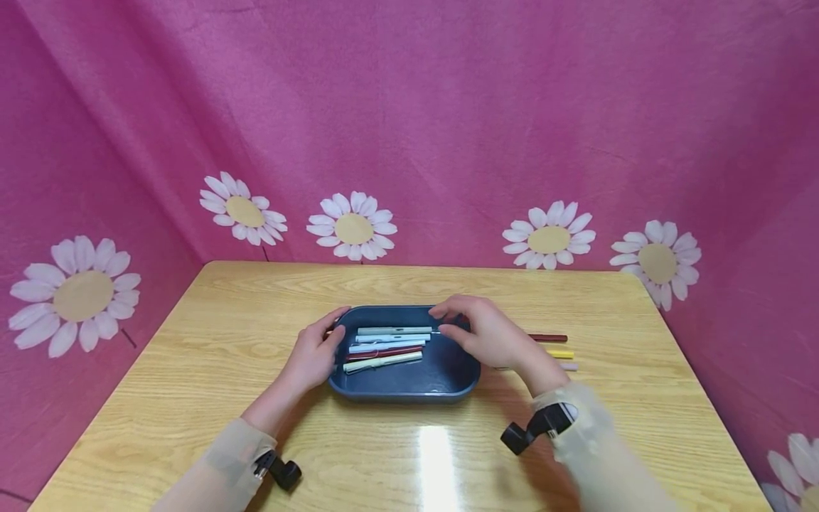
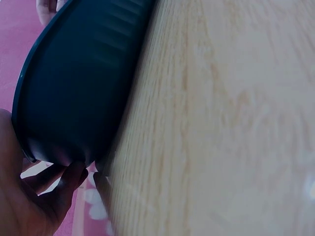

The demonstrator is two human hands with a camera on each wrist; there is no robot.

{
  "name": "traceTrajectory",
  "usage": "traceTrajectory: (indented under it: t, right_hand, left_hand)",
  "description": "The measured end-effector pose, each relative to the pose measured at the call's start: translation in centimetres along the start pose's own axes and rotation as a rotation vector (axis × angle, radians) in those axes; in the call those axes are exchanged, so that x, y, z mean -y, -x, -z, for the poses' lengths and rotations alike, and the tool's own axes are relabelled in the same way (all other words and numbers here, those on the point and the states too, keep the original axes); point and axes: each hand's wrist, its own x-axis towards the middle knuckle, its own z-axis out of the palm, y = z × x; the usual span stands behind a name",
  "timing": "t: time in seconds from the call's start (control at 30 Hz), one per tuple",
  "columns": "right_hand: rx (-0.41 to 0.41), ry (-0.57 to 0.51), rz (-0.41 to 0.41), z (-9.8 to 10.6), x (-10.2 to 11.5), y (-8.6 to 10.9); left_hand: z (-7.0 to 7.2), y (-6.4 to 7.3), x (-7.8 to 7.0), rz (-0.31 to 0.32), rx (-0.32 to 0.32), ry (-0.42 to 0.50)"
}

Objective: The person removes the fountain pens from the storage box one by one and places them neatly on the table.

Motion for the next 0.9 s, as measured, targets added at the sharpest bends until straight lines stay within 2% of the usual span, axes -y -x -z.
traceTrajectory:
  t: [0.17, 0.47, 0.7, 0.9]
  right_hand:
    - [0.028, -0.027, -0.02, -0.8, 0.1, -0.9]
    - [0.084, 0.029, 0.003, -2.9, -0.2, -2.9]
    - [0.131, 0.019, -0.02, -4.9, -0.5, -4.3]
    - [0.151, 0.088, -0.023, -6.1, -0.4, -5.0]
  left_hand:
    - [0.0, 0.1, -0.1, -0.003, 0.004, -0.001]
    - [0.1, 0.0, 0.0, -0.015, 0.005, 0.001]
    - [0.1, 0.0, 0.2, -0.009, 0.014, 0.024]
    - [0.2, 0.0, 0.2, -0.018, 0.015, 0.029]
